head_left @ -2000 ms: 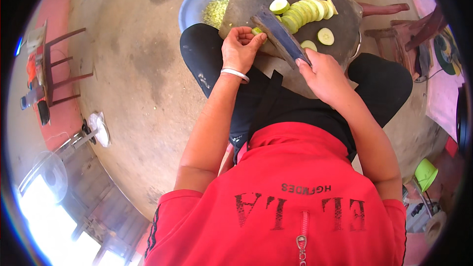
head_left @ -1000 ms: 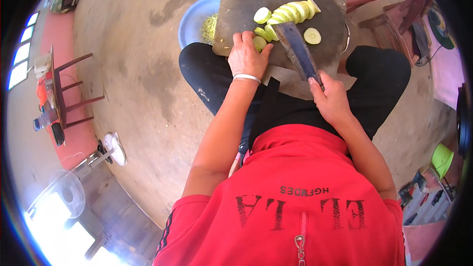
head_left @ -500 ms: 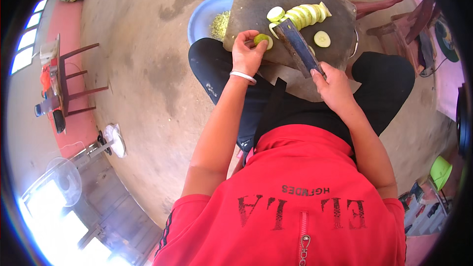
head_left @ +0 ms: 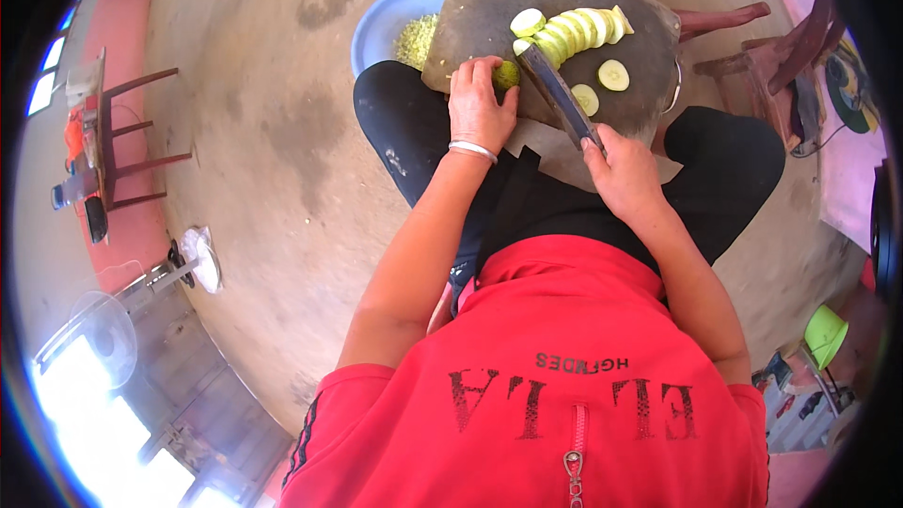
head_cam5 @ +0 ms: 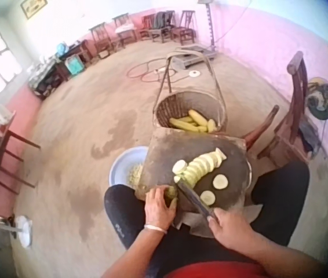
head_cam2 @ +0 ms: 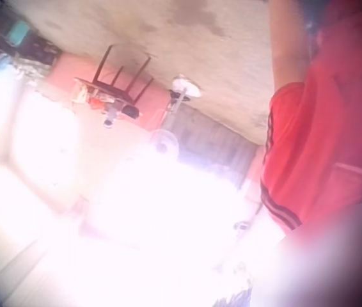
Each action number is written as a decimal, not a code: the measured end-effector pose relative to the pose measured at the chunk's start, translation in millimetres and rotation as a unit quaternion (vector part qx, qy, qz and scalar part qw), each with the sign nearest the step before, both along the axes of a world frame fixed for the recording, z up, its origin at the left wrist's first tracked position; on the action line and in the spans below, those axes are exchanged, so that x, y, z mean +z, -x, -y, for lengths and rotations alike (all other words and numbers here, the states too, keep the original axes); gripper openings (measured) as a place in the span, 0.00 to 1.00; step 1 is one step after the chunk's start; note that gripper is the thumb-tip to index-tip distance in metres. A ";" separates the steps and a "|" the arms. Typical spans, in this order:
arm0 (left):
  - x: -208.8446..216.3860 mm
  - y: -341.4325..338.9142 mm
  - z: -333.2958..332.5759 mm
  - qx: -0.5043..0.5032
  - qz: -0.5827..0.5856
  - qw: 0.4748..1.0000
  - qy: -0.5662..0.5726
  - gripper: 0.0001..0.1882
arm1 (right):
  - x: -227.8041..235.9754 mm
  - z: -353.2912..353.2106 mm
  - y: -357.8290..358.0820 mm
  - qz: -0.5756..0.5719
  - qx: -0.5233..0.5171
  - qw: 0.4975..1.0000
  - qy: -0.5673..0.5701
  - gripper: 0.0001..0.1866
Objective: Cleaning a chair with a cloth and then slicing cucumbers on a wooden board.
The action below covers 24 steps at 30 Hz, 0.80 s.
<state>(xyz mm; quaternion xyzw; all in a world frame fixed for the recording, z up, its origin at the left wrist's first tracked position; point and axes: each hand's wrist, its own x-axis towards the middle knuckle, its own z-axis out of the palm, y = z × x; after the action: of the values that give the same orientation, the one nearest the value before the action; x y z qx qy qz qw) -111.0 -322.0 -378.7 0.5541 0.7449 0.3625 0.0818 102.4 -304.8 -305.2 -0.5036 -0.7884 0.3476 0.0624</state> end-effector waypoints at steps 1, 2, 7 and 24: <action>-0.3 0.1 0.4 0.001 -0.010 1.000 -0.001 0.23 | 1.3 0.5 1.0 0.011 0.005 1.000 0.003 0.11; -0.7 0.0 0.7 0.002 -0.019 1.000 -0.002 0.22 | 2.9 0.3 2.0 0.013 0.007 1.000 0.003 0.11; -3.0 -4.1 3.6 0.011 0.031 0.999 0.013 0.22 | 19.2 -0.3 12.1 0.059 0.056 0.997 -0.014 0.11; 9.2 -5.1 12.8 0.006 0.093 0.995 -0.039 0.09 | 45.0 10.1 36.7 0.117 0.121 0.983 -0.073 0.17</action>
<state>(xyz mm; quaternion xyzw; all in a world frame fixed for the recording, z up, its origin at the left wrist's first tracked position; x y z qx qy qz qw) -105.9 -334.8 -369.5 0.5161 0.7227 0.4419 0.1270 65.7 -314.9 -260.2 -0.4359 -0.8686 0.2329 -0.0358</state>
